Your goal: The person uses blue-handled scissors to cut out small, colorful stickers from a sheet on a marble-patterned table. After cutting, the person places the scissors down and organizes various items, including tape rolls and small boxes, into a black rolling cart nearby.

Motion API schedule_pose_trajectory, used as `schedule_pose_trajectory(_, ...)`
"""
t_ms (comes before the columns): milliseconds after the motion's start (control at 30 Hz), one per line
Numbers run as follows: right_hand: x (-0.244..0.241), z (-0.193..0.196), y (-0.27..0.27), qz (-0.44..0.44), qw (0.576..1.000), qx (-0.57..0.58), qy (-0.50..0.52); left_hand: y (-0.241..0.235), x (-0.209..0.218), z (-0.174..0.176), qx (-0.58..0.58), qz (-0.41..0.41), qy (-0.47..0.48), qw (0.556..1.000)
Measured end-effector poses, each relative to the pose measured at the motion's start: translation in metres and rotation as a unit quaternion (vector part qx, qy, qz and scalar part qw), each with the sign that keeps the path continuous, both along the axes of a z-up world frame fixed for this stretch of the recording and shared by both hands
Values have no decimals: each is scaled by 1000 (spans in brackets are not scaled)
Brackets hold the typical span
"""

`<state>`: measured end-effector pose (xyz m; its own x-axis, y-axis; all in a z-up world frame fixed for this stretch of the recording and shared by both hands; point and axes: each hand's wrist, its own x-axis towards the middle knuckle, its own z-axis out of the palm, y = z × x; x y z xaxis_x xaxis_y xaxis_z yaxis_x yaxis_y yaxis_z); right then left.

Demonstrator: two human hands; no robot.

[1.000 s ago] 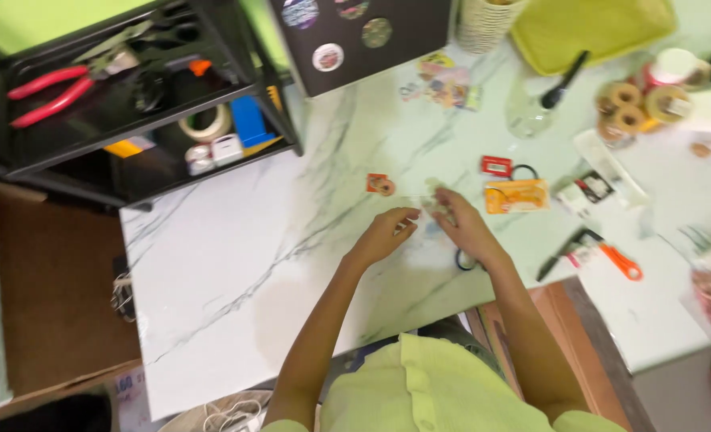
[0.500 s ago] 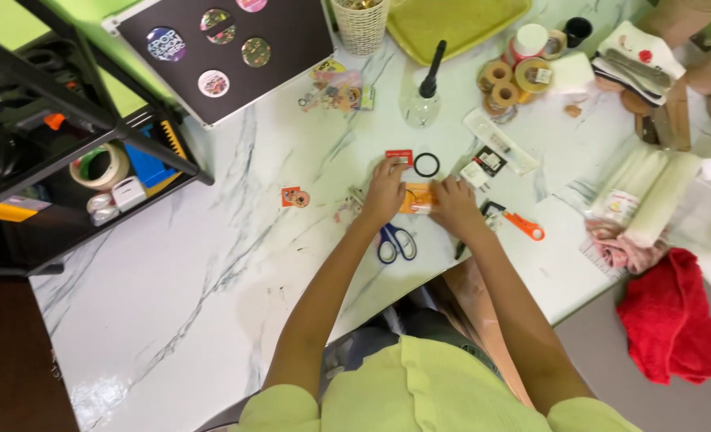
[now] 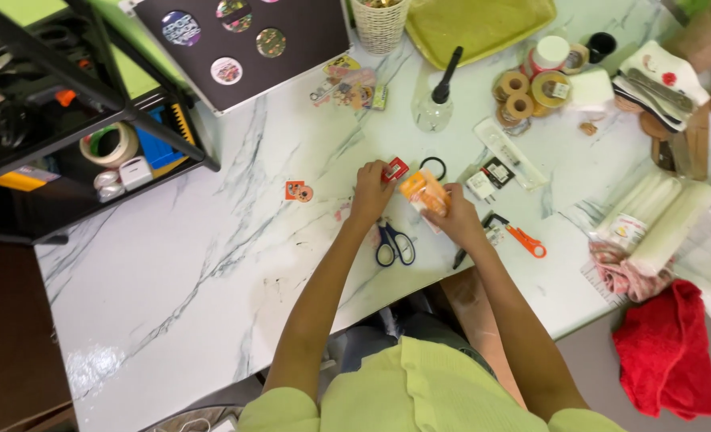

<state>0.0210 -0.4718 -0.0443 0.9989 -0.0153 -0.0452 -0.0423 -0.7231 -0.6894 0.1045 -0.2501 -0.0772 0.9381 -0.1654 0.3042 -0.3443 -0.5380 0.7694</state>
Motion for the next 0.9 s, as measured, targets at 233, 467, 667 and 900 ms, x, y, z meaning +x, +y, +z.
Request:
schedule_pose_trajectory(233, 12, 44, 75, -8, 966, 246, 78, 97, -62, 59, -431, -12, 298, 852)
schedule_pose_trajectory(467, 29, 31, 202, 136, 937, 307, 101, 218, -114, 71, -498, -8, 289, 818)
schedule_pose_trajectory(667, 29, 35, 323, 264, 916, 268, 138, 313, -150, 84, -463, 106, 226, 851)
schedule_pose_trajectory(900, 42, 50, 447, 409, 801, 402, 172, 410, -152, 45, -545, 239, 141, 791)
